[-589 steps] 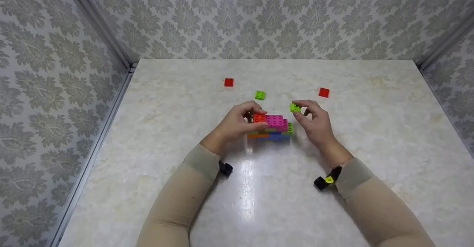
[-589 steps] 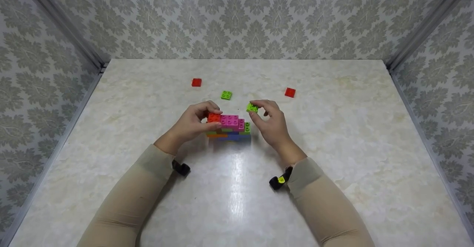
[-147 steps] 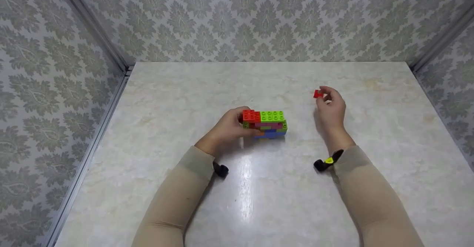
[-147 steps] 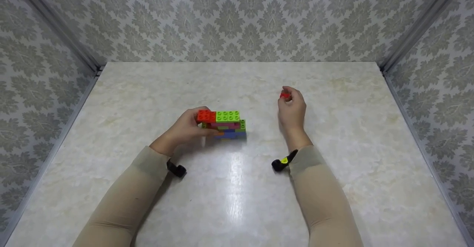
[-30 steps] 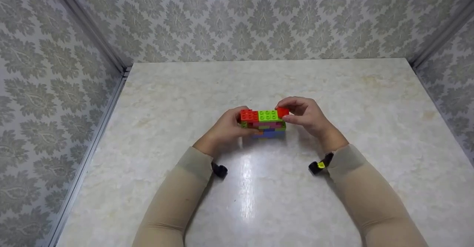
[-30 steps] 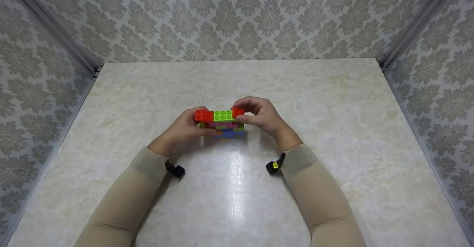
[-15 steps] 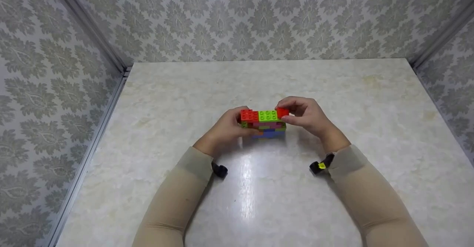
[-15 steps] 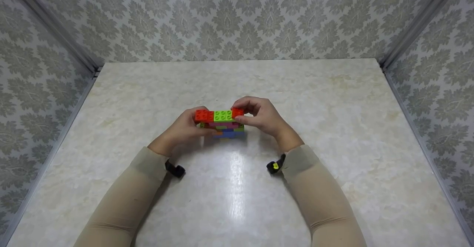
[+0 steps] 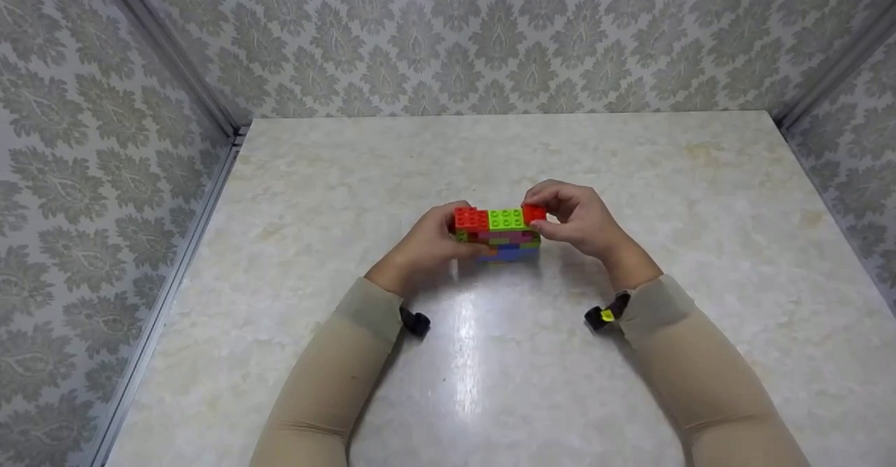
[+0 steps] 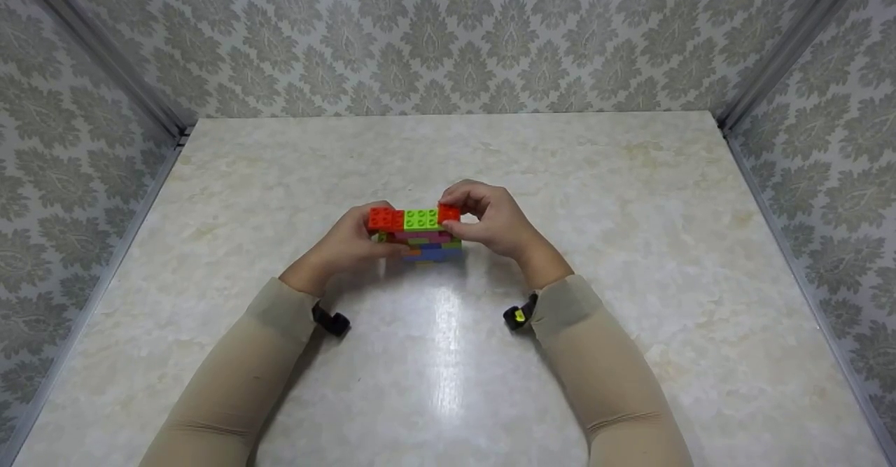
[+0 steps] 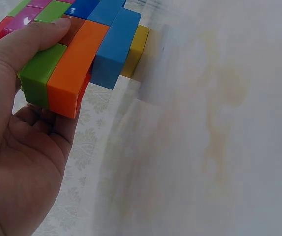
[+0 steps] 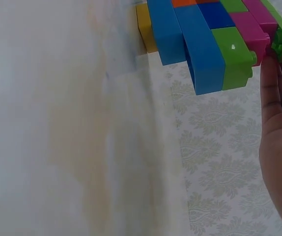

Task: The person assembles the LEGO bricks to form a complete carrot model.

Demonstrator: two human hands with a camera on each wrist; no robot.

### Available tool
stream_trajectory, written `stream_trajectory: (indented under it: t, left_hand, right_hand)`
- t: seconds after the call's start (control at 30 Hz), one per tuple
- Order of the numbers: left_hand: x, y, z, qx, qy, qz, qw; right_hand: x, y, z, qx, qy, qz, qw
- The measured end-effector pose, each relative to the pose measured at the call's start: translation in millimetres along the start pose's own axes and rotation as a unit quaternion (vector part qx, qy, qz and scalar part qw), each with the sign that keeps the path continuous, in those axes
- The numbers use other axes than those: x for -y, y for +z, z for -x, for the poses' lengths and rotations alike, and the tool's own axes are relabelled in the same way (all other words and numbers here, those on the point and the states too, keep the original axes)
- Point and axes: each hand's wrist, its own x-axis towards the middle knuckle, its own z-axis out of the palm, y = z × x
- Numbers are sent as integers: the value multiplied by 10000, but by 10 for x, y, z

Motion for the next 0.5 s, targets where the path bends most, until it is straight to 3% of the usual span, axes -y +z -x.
stream_trajectory:
  t: [0.5]
  left_hand:
    - [-20, -4, 13, 115, 149, 200, 9996]
  right_hand:
    - [66, 57, 6, -76, 37, 515, 9986]
